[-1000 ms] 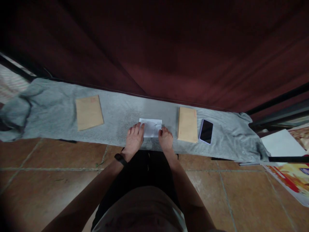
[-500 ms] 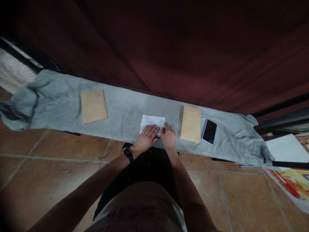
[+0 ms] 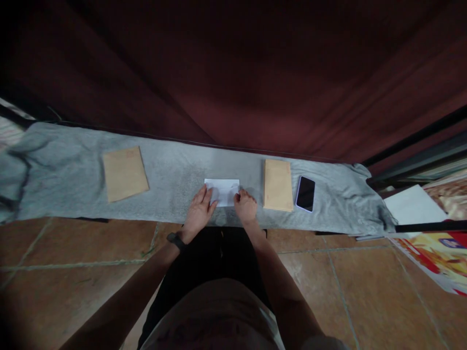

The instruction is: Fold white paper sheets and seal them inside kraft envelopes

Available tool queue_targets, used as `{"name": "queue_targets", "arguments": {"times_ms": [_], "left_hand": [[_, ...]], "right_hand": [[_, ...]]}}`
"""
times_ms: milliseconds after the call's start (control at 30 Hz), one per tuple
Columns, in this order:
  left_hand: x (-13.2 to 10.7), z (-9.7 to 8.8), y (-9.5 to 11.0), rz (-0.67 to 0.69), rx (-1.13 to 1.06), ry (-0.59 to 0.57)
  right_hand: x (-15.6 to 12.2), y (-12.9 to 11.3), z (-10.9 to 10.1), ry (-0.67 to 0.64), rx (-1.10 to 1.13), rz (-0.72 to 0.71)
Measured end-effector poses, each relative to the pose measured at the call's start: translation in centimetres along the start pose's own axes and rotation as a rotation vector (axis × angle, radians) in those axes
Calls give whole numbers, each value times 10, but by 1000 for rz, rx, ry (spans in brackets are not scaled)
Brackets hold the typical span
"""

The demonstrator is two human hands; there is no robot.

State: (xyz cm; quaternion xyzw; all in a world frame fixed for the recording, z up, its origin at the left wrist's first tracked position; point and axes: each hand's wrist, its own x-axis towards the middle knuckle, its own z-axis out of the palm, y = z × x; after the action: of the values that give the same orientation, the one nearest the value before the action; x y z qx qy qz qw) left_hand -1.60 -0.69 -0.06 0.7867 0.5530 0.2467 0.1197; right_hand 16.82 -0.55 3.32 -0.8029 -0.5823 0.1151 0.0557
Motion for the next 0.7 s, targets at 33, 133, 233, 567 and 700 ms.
{"name": "queue_targets", "arguments": {"times_ms": [33,133,233,567,700], "left_hand": [[-1,0,-3,-32,-25,31],[-3,-2,-9,-110,-82,88],[-1,-3,-12,-149,-141,113],[10,2,-22,-341,-445,243],[16,7,-26,-425,-549,245]], "right_hand": [[0,0,0,5,0,-2],[1,-1,-1,10,8,10],[2,-2,-2,-8,23,32],[5,-4,-6,-28,23,55],[6,-5,-6,-30,28,61]]}}
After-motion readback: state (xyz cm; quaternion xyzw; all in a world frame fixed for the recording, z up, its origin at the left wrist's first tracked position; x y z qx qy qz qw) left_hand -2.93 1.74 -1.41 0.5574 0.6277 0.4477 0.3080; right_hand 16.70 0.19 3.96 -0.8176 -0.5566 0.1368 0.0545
